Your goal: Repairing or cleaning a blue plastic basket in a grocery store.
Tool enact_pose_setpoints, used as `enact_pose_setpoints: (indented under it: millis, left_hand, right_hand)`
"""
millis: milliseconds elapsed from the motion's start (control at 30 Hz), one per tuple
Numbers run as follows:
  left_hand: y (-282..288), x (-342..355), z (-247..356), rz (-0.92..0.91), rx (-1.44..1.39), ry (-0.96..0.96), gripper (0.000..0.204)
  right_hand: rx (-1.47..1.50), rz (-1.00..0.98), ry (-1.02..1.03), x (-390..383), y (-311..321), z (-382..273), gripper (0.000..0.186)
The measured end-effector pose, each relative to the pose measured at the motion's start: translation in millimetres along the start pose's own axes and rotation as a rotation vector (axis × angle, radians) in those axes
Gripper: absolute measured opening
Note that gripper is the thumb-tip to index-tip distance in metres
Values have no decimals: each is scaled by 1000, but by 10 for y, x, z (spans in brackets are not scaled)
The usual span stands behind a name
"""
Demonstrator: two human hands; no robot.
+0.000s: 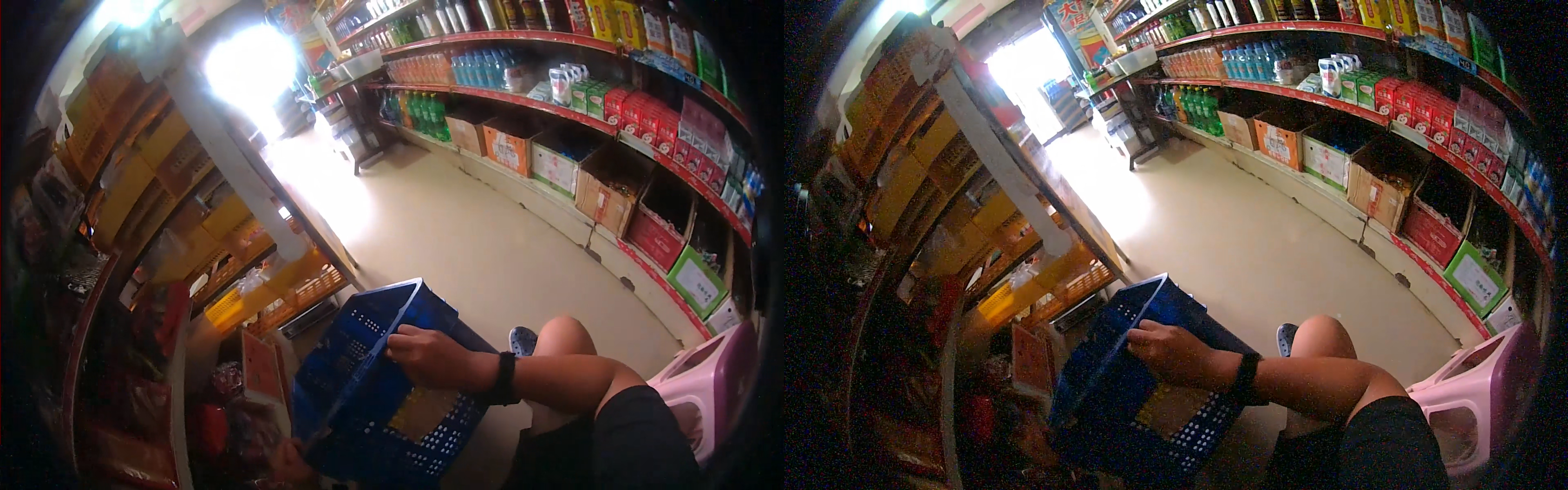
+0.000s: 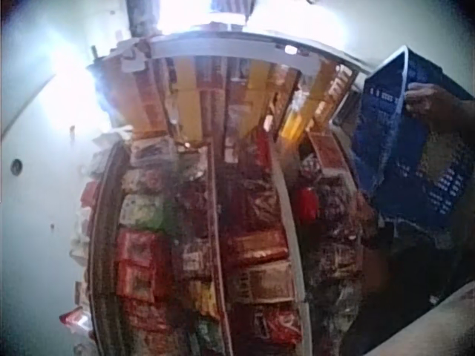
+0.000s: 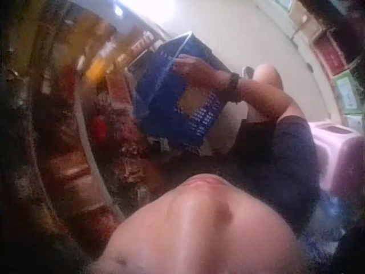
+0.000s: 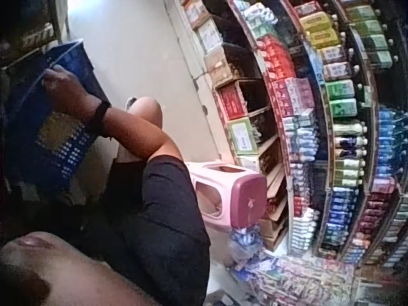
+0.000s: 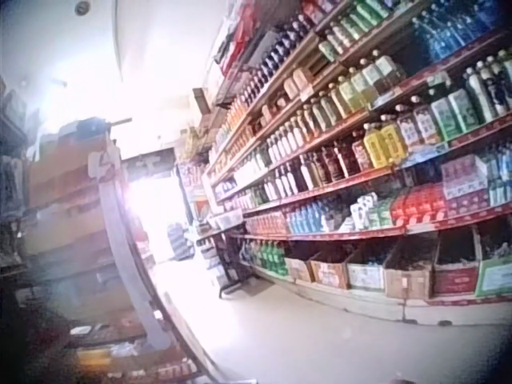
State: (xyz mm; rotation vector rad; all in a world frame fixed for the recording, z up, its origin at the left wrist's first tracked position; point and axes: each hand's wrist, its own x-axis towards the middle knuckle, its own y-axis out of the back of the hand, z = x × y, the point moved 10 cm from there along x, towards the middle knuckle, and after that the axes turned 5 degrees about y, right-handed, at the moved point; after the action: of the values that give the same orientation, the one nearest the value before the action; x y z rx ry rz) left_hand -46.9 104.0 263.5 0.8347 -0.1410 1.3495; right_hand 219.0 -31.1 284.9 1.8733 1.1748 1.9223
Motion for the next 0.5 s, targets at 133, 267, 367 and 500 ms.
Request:
enact_pose_setpoints:
  millis: [133, 267, 367, 500]
  left_hand:
    - [3, 1, -82, 16, 1, -30, 36]
    - [251, 24, 59, 73, 36, -97, 36]
    - [184, 72, -118, 51, 45, -100, 37]
    - [135, 117, -230, -10, 98, -168, 38]
  right_hand:
    - [-61, -91, 42, 14, 69, 13, 7]
    - [-118, 25, -1, 141, 318, -13, 10]
    - [-88, 48, -79, 93, 340, 157, 13]
    - [-45, 241, -342, -23, 710, 609, 11]
